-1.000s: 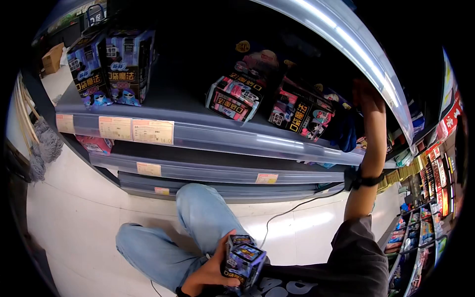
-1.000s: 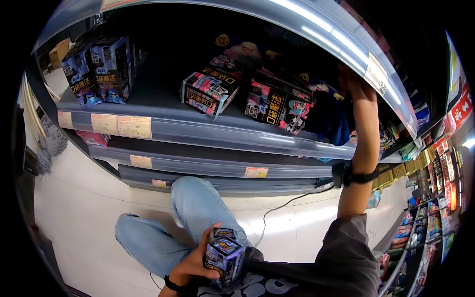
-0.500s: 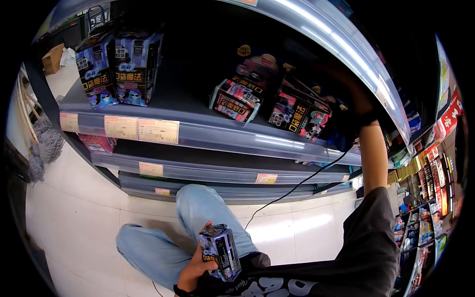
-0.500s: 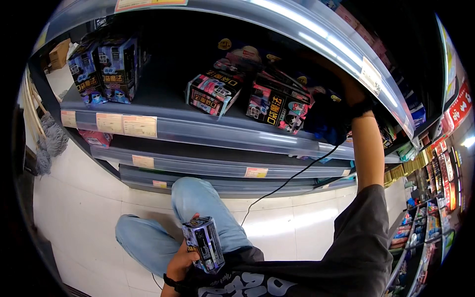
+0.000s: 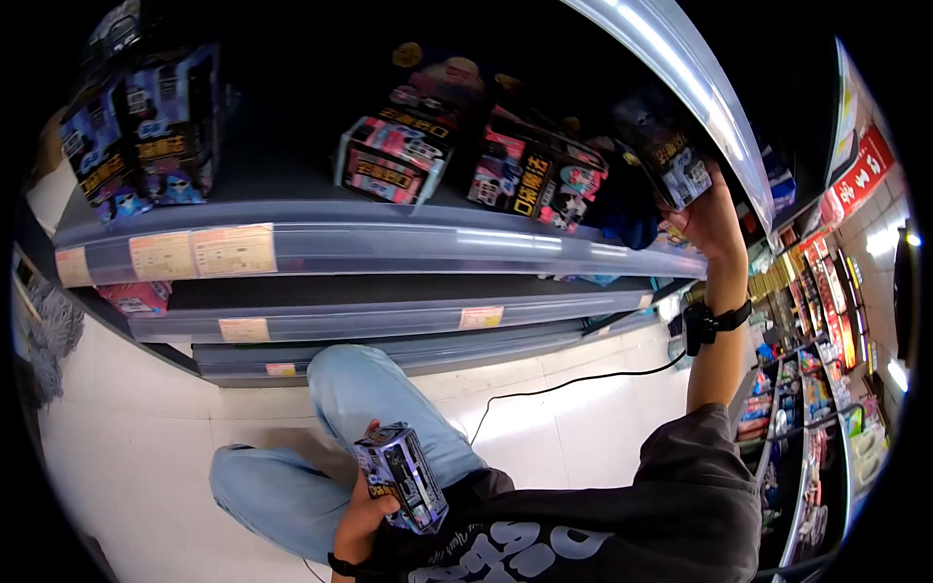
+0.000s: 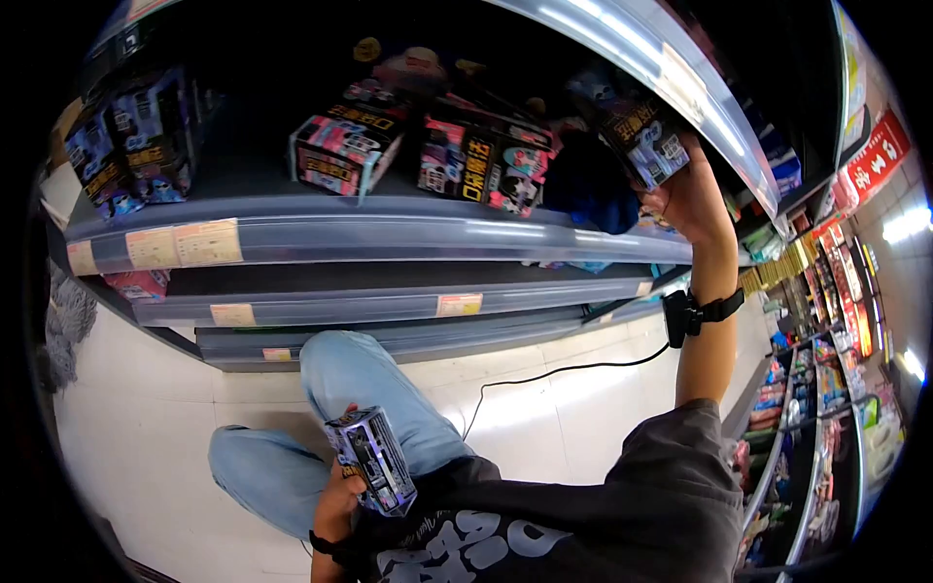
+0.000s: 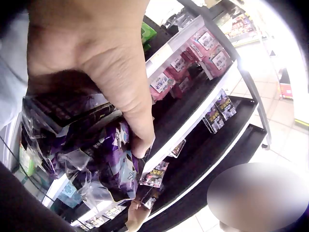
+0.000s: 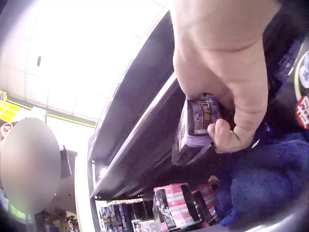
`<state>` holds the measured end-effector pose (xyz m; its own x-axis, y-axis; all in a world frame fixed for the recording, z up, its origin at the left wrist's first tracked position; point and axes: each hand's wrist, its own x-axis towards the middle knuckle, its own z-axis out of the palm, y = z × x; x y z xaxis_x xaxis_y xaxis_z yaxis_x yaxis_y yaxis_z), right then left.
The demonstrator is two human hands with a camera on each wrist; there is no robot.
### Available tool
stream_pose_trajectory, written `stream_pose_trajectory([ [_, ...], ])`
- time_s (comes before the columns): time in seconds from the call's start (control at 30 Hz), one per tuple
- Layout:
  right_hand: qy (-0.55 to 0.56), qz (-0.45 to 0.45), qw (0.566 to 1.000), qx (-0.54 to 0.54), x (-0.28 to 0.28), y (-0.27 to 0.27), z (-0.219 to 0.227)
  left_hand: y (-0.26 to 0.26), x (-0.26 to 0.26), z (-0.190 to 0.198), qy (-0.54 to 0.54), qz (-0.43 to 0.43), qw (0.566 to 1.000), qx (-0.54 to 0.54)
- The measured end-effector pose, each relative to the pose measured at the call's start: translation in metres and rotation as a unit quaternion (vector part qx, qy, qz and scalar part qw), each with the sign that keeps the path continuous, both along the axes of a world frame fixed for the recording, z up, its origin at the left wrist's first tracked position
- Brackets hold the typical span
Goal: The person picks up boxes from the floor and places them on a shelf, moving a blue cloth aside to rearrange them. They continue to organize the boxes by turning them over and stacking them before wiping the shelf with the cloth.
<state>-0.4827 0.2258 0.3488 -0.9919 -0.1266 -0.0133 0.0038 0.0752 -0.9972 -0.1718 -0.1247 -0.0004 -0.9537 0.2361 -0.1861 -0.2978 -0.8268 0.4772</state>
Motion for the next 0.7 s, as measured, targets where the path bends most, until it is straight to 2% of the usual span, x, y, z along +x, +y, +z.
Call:
stream_pose_trajectory([
  [0.07,-0.012,0.074,0.995,-0.059,0.014,0.01,-0.008,-0.002,-0.001,-0.009,-0.013,-0.014,1.0,0.017],
  [0.13,-0.066,0.088,0.981,-0.159,0.027,0.016,-0.019,-0.001,0.0,-0.01,-0.025,-0.008,1.0,0.01],
  [0.17,-0.083,0.057,0.975,-0.2,0.041,0.014,-0.025,0.0,0.003,-0.022,-0.038,-0.006,0.999,0.003],
  [0.2,-0.093,0.083,0.968,-0.217,0.044,0.028,-0.036,-0.001,0.005,-0.037,-0.049,-0.002,0.999,-0.005],
  [0.3,-0.055,0.117,0.972,-0.198,0.077,0.029,-0.054,0.001,0.001,-0.046,-0.039,0.037,0.998,-0.034],
  [0.33,-0.033,0.156,0.975,-0.156,0.081,0.047,-0.061,0.002,-0.003,-0.046,-0.03,0.06,0.997,-0.036],
  [0.37,-0.013,0.103,0.981,-0.161,0.091,0.073,-0.07,-0.003,-0.003,-0.047,-0.033,0.055,0.997,-0.047],
  [0.43,0.004,0.081,0.986,-0.147,0.115,0.069,-0.097,-0.005,-0.014,0.003,-0.068,0.079,0.992,-0.07],
  [0.47,0.008,0.108,0.985,-0.132,0.131,0.03,-0.109,-0.008,-0.014,-0.009,-0.05,0.081,0.993,-0.076],
  [0.5,0.016,0.137,0.983,-0.118,0.145,-0.008,-0.115,-0.01,-0.016,-0.005,-0.055,0.077,0.99,-0.106],
  [0.53,-0.022,0.218,0.974,-0.058,0.145,-0.023,-0.112,-0.009,-0.023,-0.004,-0.015,0.096,0.989,-0.107],
  [0.57,-0.049,0.302,0.952,0.007,0.145,-0.039,-0.11,-0.011,-0.027,-0.01,0.003,0.096,0.985,-0.141],
  [0.6,-0.105,0.402,0.904,0.096,0.135,-0.053,-0.11,-0.012,-0.029,-0.015,0.009,0.094,0.981,-0.167],
  [0.63,-0.137,0.508,0.83,0.188,0.124,-0.067,-0.11,-0.012,-0.029,-0.011,0.02,0.098,0.979,-0.177],
  [0.67,-0.149,0.577,0.761,0.257,0.121,-0.095,-0.117,-0.01,-0.034,-0.006,0.038,0.101,0.977,-0.184],
  [0.7,-0.152,0.587,0.745,0.279,0.124,-0.116,-0.13,-0.01,-0.034,-0.004,0.046,0.097,0.969,-0.224],
])
